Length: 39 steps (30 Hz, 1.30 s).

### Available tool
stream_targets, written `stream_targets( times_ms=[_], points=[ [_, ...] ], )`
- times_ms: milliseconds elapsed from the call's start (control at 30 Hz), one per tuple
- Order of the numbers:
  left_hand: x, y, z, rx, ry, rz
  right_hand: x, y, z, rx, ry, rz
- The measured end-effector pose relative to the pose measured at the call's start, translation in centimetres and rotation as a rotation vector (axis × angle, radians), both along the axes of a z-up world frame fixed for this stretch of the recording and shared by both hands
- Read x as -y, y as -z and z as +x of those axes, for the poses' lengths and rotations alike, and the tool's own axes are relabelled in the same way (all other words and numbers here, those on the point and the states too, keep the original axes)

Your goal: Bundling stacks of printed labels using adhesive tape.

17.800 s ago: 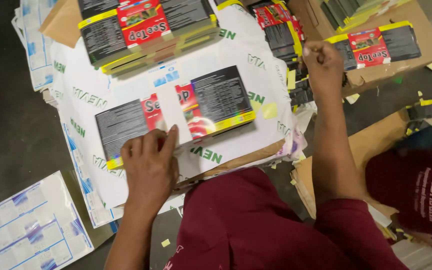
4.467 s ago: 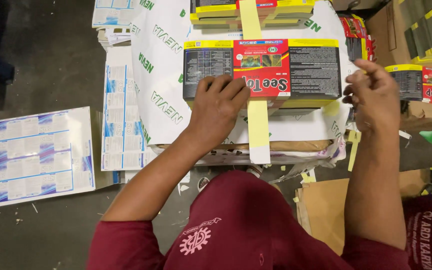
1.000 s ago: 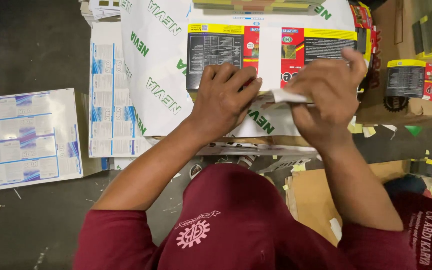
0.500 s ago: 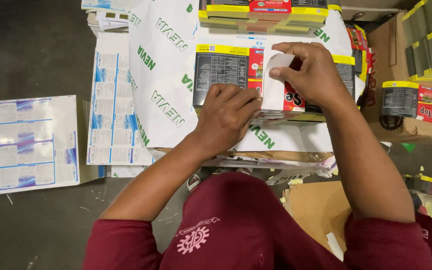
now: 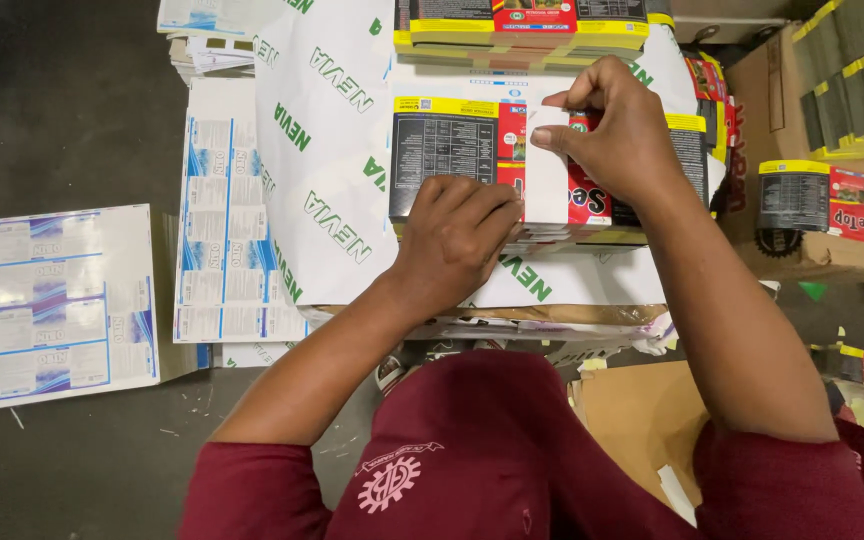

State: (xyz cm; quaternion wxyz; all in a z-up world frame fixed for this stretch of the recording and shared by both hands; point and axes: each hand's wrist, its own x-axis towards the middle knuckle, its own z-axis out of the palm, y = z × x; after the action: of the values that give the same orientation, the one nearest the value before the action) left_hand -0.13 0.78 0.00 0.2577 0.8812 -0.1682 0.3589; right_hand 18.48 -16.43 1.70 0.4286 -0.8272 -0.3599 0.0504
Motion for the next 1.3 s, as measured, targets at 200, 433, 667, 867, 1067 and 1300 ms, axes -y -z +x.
stream_targets(
  times_ms=[200,433,667,867,1067,1300],
  points=[
    [0.0,0.0,-0.2,-0.021,0.003,0.045,-1.9,-0.5,1.4,-0.020,0.139,-0.075],
    [0.9,-1.1,-0.7,-0.065,-0.057,0.232,-3.1,0.4,4.2,0.377,0.227,-0.214],
    [2.5,-2.7,-1.0,-0.161,-0.106,0.302,14.8,1.6,-1.4,0.324,0.370,0.299],
    [4.4,-4.4,-0.7,-0.327,-0.221,0.373,30.2,28.0,7.0,-0.136,0.869,0.480],
    [6.8,-4.7,-0.5,-0.370,-0.435,0.579,32.0,41.4,9.7,-0.220,0.953,0.098],
    [6.9,-2.9,-1.2,-0.490,-0.520,0.475,30.2,46.2,12.6,-0.363,1.111,0.202]
  ],
)
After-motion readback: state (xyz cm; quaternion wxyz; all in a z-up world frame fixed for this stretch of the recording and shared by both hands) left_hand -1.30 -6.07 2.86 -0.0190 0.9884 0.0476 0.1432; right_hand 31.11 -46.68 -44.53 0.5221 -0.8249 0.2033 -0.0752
